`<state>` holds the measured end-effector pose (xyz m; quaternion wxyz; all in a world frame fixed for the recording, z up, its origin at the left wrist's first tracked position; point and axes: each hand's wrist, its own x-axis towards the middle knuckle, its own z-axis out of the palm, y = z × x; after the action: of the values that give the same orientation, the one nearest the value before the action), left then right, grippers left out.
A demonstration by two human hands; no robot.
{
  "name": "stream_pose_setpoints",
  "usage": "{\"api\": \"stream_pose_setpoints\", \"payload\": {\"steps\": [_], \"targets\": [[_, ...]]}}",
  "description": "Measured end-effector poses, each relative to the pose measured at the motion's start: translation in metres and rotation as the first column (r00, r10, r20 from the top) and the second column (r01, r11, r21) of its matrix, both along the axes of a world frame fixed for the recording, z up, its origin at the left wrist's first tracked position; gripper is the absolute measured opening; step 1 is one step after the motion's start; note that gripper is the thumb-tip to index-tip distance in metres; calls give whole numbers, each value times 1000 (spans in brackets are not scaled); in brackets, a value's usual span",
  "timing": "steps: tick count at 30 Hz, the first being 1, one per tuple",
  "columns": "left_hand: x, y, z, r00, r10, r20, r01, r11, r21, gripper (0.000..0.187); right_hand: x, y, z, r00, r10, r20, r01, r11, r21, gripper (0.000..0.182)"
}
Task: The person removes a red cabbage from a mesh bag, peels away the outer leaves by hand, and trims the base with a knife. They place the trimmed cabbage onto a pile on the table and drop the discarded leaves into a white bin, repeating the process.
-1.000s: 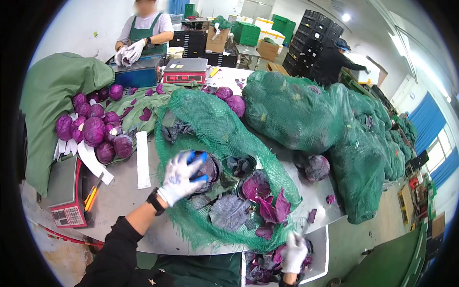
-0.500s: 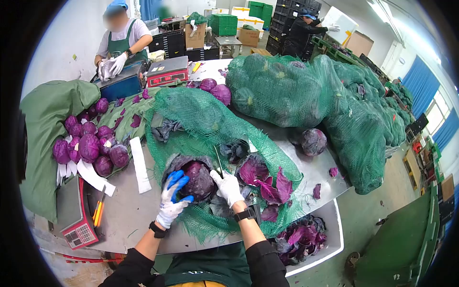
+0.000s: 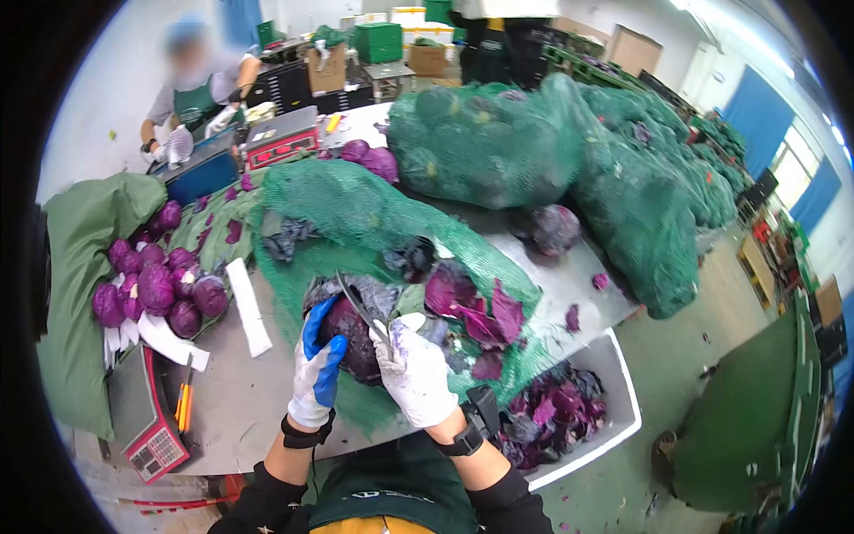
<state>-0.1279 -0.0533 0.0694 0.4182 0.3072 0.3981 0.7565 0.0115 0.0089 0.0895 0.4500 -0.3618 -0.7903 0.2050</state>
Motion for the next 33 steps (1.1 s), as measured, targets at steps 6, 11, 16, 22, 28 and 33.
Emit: {"api": "stream_pose_setpoints", "payload": {"steps": [6, 11, 16, 22, 28, 33], "targets": [[65, 56, -13, 944, -261, -201, 268, 963, 12, 66, 66, 13, -4, 949, -312, -43, 314, 924, 216, 25], [102, 95, -87, 708, -269, -653, 292, 953, -76, 64, 111, 37, -91, 915, -363, 176, 369, 929, -2, 32], [135, 104, -55, 35, -200, -979, 196, 962, -189, 64, 142, 33, -68, 847, -532, 17, 514, 809, -287, 32], [112, 105, -76, 171, -99, -980, 239, 969, -56, 60, 246, 68, -137, 611, -714, -342, 214, 565, -797, 28], [82, 101, -74, 485, -256, -836, 287, 950, -124, 59, 311, 50, -275, 572, -803, 168, 600, 270, -754, 9], [101, 100, -79, 302, -193, -934, 170, 974, -147, 64, 228, -1, -120, 870, -462, -173, 241, 704, -669, 44]]}}
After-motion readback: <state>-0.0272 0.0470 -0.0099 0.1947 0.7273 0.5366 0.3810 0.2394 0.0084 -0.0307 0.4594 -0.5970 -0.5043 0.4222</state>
